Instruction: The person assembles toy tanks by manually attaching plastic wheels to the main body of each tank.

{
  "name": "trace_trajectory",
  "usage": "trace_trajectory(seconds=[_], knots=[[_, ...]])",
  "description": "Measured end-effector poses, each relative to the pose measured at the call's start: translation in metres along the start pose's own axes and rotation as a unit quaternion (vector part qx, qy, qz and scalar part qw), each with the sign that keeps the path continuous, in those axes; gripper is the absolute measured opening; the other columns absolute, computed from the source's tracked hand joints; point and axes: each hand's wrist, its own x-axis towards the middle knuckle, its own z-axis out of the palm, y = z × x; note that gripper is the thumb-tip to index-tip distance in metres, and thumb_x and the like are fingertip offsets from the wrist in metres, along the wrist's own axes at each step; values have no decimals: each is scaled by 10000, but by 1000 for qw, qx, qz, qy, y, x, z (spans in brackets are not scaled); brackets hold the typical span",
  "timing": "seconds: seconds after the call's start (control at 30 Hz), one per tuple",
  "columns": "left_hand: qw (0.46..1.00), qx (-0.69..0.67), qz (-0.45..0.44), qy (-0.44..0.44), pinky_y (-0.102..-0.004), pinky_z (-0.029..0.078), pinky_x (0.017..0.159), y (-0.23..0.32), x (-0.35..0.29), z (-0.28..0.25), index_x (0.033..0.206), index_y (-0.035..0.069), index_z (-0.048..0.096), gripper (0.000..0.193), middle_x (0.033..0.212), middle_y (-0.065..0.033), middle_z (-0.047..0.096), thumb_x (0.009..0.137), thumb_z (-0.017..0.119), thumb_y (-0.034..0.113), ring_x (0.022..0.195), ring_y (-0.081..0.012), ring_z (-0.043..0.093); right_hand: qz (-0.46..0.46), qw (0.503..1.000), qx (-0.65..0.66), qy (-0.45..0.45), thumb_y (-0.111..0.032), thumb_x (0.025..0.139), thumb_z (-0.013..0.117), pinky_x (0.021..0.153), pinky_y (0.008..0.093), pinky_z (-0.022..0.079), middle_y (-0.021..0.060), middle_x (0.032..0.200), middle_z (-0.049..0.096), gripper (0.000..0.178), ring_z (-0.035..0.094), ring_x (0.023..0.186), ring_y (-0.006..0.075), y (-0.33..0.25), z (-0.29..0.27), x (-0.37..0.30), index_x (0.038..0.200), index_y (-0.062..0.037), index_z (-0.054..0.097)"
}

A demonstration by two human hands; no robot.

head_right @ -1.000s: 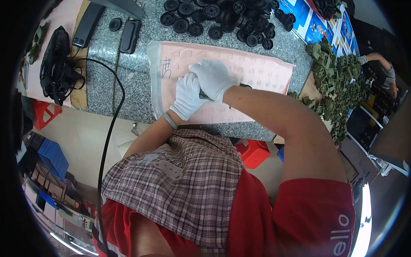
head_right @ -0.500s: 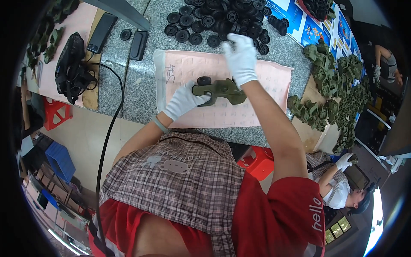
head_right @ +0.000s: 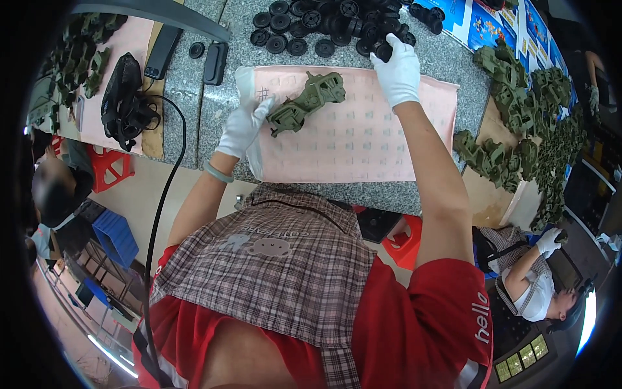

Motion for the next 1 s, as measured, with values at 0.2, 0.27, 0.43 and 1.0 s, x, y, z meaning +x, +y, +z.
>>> trace_trajectory(seconds=[0.2, 0.27, 0.43, 1.0], knots=[[898, 86, 267, 340, -436, 564, 698, 75, -24, -13, 1297, 69, 622, 640, 1175, -175, 676, 826, 798, 467, 990, -349, 692, 53, 989, 121, -64, -314, 808, 875, 921, 400, 561, 185, 1138, 643, 553, 664, 1047, 320, -16, -25, -63, 1270, -68, 696], [895, 126, 285, 319, -430, 566, 710, 88, -24, -4, 1364, 72, 587, 705, 1213, -167, 652, 798, 816, 425, 1022, -339, 679, 24, 976, 183, -113, -257, 824, 873, 857, 324, 577, 158, 1155, 648, 598, 688, 986, 241, -29, -32, -82, 1350, -63, 663], [953, 158, 245, 84, -425, 588, 734, 88, -13, 30, 1345, 52, 570, 713, 1080, -139, 645, 777, 824, 399, 961, -313, 683, -62, 973, 186, -120, -152, 818, 862, 871, 378, 601, 143, 1219, 617, 564, 678, 1071, 291, -56, -43, -98, 1347, -137, 667], [952, 161, 251, 62, -433, 601, 727, 95, -13, 35, 1126, 14, 650, 463, 1063, -155, 665, 809, 790, 321, 969, -326, 678, -7, 977, 149, -150, -177, 832, 822, 889, 420, 598, 153, 1268, 594, 525, 672, 1085, 350, -40, -58, -118, 1326, -118, 658]])
